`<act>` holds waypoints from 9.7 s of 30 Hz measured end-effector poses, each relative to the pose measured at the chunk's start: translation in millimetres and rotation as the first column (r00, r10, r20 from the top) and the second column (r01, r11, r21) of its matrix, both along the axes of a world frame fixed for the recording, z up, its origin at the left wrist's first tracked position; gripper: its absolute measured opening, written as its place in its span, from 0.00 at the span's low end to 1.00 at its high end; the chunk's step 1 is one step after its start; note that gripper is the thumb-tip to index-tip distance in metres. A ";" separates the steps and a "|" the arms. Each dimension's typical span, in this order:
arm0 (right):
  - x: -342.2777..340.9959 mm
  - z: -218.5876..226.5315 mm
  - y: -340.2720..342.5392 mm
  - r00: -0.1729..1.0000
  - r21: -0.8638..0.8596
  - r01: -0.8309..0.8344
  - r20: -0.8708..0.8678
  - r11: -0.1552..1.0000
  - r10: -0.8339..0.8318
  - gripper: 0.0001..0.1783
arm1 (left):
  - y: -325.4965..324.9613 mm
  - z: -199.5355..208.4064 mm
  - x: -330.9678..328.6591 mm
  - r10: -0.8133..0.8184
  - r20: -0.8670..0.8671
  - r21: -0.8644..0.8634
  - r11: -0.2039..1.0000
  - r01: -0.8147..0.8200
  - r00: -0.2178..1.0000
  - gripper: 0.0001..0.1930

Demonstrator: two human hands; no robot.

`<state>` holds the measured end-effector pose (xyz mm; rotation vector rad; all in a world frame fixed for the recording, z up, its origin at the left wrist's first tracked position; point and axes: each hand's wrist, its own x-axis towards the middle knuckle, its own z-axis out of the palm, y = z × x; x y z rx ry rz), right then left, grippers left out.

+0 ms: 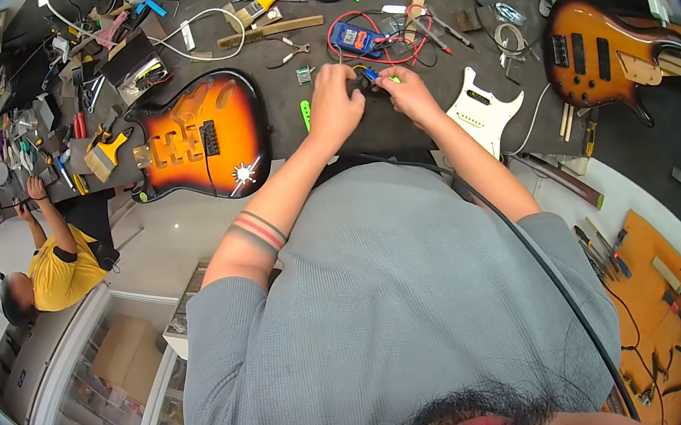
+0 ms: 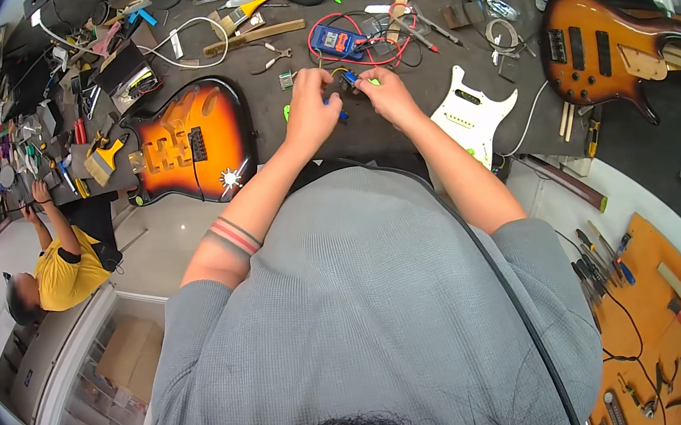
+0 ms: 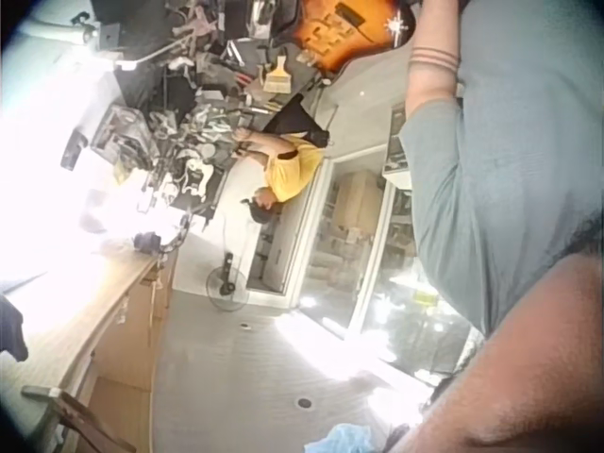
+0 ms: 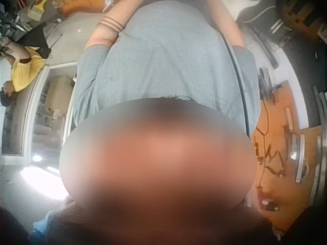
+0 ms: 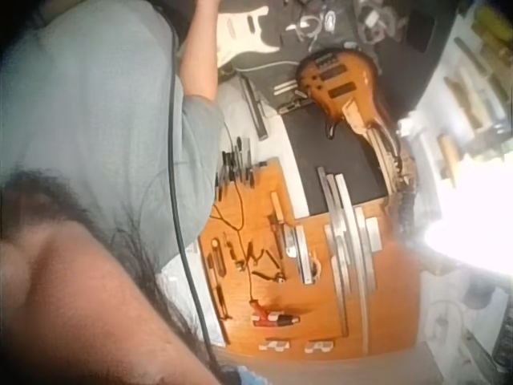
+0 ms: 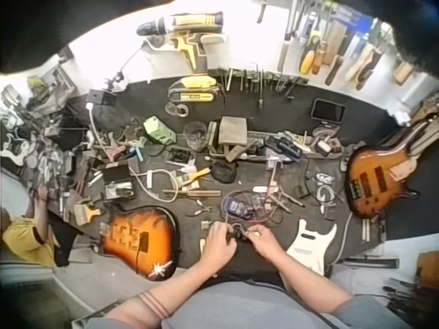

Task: The person holds a green guitar pickup and prepares its wires, then places it onto a pickguard. They pick up a black guitar body and handle a small electronic component by hand near a workstation.

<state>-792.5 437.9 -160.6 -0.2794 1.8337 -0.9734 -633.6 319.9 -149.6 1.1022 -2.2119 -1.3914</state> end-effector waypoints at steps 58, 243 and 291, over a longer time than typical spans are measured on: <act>-51.6 147.0 25.9 0.919 -0.558 0.328 0.375 0.762 -0.121 0.11 | -33.0 21.5 2.1 0.020 -0.106 0.173 0.985 -0.001 0.994 0.07; 34.3 144.9 2.6 0.713 -0.463 -0.511 -0.699 0.725 0.057 0.15 | -1.1 100.2 43.3 0.413 -0.359 0.863 0.488 0.130 0.837 0.18; 71.0 -1.9 50.2 0.973 -0.092 0.001 0.228 0.996 0.021 0.12 | -4.1 -23.9 36.0 -0.016 0.202 0.437 0.896 -0.076 0.979 0.17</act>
